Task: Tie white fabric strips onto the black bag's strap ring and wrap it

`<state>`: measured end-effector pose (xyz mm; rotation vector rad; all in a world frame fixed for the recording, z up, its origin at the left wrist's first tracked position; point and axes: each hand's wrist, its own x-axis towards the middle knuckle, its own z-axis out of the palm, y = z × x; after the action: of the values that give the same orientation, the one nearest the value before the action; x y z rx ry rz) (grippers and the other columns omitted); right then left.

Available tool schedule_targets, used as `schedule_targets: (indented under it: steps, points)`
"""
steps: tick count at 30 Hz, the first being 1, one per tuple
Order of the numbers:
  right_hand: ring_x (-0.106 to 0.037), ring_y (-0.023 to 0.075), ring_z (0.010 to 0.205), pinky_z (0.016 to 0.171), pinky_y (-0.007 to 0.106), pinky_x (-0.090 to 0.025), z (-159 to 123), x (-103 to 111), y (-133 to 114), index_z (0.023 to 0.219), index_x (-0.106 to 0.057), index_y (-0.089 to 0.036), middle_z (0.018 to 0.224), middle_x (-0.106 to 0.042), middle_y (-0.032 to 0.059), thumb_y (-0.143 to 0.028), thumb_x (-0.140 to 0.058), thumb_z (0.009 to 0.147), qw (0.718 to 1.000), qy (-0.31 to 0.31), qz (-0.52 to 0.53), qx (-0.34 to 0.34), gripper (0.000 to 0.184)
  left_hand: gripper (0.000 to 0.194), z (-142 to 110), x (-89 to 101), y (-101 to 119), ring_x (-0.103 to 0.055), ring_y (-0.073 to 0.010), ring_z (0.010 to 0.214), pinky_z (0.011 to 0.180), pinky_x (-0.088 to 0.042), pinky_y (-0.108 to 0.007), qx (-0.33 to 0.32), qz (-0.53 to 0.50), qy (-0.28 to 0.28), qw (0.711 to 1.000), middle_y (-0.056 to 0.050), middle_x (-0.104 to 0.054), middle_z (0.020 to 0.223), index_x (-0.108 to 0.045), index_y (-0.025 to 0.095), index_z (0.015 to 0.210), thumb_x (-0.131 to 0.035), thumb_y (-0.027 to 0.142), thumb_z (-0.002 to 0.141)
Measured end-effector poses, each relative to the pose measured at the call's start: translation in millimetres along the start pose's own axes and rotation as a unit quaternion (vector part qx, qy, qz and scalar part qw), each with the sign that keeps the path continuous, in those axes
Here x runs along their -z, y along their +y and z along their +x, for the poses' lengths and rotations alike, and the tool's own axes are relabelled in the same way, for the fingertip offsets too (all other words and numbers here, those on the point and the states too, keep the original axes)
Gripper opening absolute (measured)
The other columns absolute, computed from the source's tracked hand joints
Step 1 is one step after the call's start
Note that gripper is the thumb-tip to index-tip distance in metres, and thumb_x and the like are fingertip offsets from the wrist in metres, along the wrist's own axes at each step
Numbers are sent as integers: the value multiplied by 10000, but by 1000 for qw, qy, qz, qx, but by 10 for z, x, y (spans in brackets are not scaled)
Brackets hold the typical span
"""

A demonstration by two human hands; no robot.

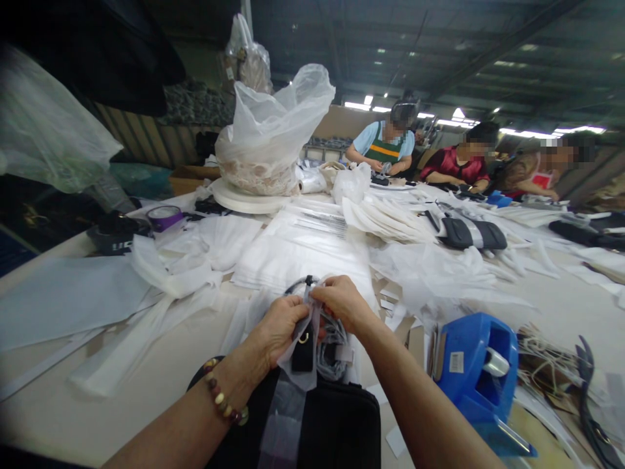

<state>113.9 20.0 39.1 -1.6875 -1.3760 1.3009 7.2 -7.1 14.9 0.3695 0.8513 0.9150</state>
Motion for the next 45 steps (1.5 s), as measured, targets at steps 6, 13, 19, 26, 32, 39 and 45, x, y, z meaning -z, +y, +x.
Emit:
schedule_targets:
  steps: [6,13,19,26,32,39,45]
  points:
    - [-308,50,324,334,175,-149,43,-18,0,512,-507,-153,332,-370,-75,-152,-521,568,1000,2,21,-9,57,211,-36,-39,2,-495,-137,321,370,-385,-203,-18,49,38,998,-3,-527,438,-507,133,646,-424,-43,728]
    - [-321,58,319,332,183,-157,109,-2,32,513,-520,-154,340,-389,-65,-115,-499,537,999,20,28,-8,50,295,-109,-22,-2,-507,-94,388,470,-458,-210,-19,53,41,998,23,-526,516,-500,137,764,-368,-93,636]
    - [-332,58,353,355,190,-201,113,24,112,598,-497,-173,412,-405,-73,-191,-534,567,997,51,42,50,51,307,-117,13,-13,-476,-89,394,411,-421,-189,-32,85,46,995,17,-522,537,-513,131,779,-365,-91,626]
    - [-412,63,471,468,212,-327,-43,312,169,907,-598,-187,718,-568,-21,-251,-535,666,973,22,-55,223,258,298,-86,23,-17,-459,-81,404,406,-403,-187,-33,89,44,995,21,-510,543,-486,135,761,-356,-100,632]
    - [-526,90,683,689,272,-430,97,402,135,924,-663,-220,1107,-524,58,-127,-505,714,891,-126,-252,357,278,308,-82,33,-9,-462,-86,404,417,-403,-195,-26,86,34,995,20,-511,548,-491,137,795,-361,-92,634]
    - [-540,131,741,644,258,-445,268,391,55,783,-655,-179,926,-525,45,-298,-581,721,923,-220,-198,247,154,311,-116,11,-21,-427,-70,403,405,-363,-173,-29,88,39,995,24,-497,560,-493,135,792,-356,-73,607]
    - [-444,84,464,459,206,-343,267,330,50,736,-584,-158,510,-508,-37,-396,-537,744,940,-248,-167,163,243,224,-85,21,-10,-408,-78,390,397,-340,-185,-20,81,47,995,15,-490,543,-492,145,781,-344,3,692]
